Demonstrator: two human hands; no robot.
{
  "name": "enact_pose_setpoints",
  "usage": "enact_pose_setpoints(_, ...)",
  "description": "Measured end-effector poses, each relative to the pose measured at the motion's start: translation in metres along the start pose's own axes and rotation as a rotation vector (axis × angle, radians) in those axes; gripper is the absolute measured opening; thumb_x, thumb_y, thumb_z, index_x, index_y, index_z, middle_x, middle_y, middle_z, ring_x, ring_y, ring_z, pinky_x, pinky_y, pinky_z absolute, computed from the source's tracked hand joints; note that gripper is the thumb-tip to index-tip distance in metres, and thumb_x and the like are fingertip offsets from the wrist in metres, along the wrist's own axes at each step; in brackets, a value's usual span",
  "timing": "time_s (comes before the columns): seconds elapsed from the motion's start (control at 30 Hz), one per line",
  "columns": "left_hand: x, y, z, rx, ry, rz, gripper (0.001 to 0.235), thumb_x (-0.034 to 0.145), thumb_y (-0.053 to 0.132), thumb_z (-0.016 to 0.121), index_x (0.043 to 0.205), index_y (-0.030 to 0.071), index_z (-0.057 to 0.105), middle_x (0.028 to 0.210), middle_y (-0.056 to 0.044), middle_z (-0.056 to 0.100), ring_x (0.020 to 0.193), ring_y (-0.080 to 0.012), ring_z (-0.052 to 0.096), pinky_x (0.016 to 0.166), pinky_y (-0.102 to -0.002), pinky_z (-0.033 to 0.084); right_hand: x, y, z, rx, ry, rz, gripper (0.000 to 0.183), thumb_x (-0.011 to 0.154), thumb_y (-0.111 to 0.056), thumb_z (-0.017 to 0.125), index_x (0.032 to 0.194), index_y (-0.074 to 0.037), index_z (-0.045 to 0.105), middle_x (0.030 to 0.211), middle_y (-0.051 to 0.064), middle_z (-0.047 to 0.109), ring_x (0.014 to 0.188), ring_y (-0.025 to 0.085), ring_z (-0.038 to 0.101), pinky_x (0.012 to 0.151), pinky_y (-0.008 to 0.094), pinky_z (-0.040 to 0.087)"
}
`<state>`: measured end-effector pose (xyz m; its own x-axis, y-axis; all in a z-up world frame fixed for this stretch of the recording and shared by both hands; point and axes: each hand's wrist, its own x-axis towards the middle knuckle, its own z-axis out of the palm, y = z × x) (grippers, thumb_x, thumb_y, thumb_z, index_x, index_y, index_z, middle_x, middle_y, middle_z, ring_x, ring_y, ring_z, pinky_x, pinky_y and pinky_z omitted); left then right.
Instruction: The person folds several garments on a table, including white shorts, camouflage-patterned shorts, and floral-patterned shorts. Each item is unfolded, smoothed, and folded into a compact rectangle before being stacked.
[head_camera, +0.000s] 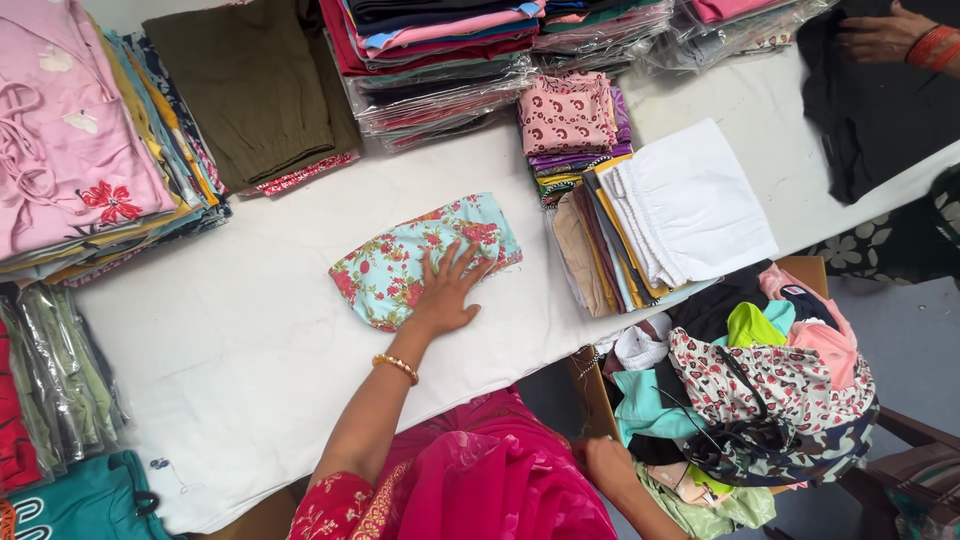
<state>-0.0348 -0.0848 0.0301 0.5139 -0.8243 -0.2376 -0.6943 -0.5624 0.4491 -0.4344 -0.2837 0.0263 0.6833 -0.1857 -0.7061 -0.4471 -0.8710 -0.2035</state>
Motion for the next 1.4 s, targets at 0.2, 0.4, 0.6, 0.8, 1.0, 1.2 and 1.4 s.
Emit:
enact_pose_setpoints(0.2,-0.032,0.121,0.031,-1.301,-0.188,0.345,0.091,0.091,0.047,0.071,0.166,0.025,0.025,0.171,-0.005,0.030,0.159,-0.0277,0.019,0.129,-0.045,0.014,0.032,-0.104,-0.128,0.811,0.419,-0.337,0.012,0.082,-0.003,0.076,0.091,-0.009,0.081,0.082,0.008,0.071,0.066,0.019,0.063,0.060,0.032,0.051)
enact_pose_setpoints(0.4,-0.056,0.108,0.054,-1.461,-0.298,0.046,0.034,0.108,0.031,0.059,0.129,0.004,0.061,0.100,-0.009,0.056,0.087,-0.0206,0.050,0.084,-0.040,0.043,0.062,-0.089,-0.140,1.446,0.547,-0.127,0.012,0.087,0.000,0.076,0.099,0.000,0.076,0.088,0.006,0.076,0.073,0.008,0.065,0.066,0.023,0.052)
enact_pose_setpoints(0.6,-0.087,0.078,0.016,-1.779,0.288,0.021,0.035,0.113,0.026,0.049,0.087,0.004,0.058,0.095,-0.004,0.062,0.098,-0.0178,0.063,0.097,-0.031,0.050,0.086,-0.123,-0.105,1.548,0.175,-0.048,0.011,0.084,0.000,0.076,0.095,0.001,0.075,0.082,0.007,0.076,0.068,0.008,0.064,0.060,0.023,0.049)
enact_pose_setpoints(0.8,-0.162,0.048,0.004,-1.437,0.420,-0.471,0.033,0.111,0.027,0.051,0.088,0.005,0.061,0.069,-0.005,0.053,0.063,-0.0208,0.049,0.060,-0.037,0.040,0.105,-0.148,-0.087,1.125,0.065,-0.263,0.013,0.086,-0.002,0.080,0.098,0.001,0.078,0.082,0.003,0.076,0.072,0.006,0.064,0.066,0.022,0.052)
enact_pose_setpoints(1.0,-0.333,0.025,0.051,-0.353,-0.029,-0.956,0.034,0.102,0.039,0.046,0.096,0.012,0.066,0.092,-0.016,0.073,0.089,-0.0399,0.069,0.079,-0.053,0.054,0.108,-0.182,-0.146,0.838,0.063,-0.330,0.039,0.081,-0.004,0.077,0.118,-0.011,0.070,0.087,-0.002,0.074,0.075,0.006,0.066,0.064,0.023,0.055)
enact_pose_setpoints(1.2,-0.500,0.024,0.226,-0.116,-0.384,-1.344,0.057,0.097,0.063,0.043,0.105,0.017,0.076,0.110,-0.011,0.072,0.109,-0.0331,0.070,0.090,-0.048,0.058,0.139,-0.189,-0.151,0.648,0.252,-0.295,0.029,0.087,-0.011,0.077,0.115,-0.011,0.075,0.084,0.001,0.075,0.072,0.009,0.065,0.061,0.026,0.051)
enact_pose_setpoints(1.4,-0.497,0.054,0.294,-0.139,-0.478,-1.165,0.047,0.084,0.037,0.061,0.129,0.026,0.060,0.136,-0.006,0.057,0.134,-0.0250,0.056,0.109,-0.048,0.046,0.200,-0.169,-0.165,0.750,0.530,-0.129,0.029,0.088,-0.026,0.079,0.109,-0.008,0.072,0.082,0.003,0.072,0.071,0.010,0.063,0.066,0.028,0.052)
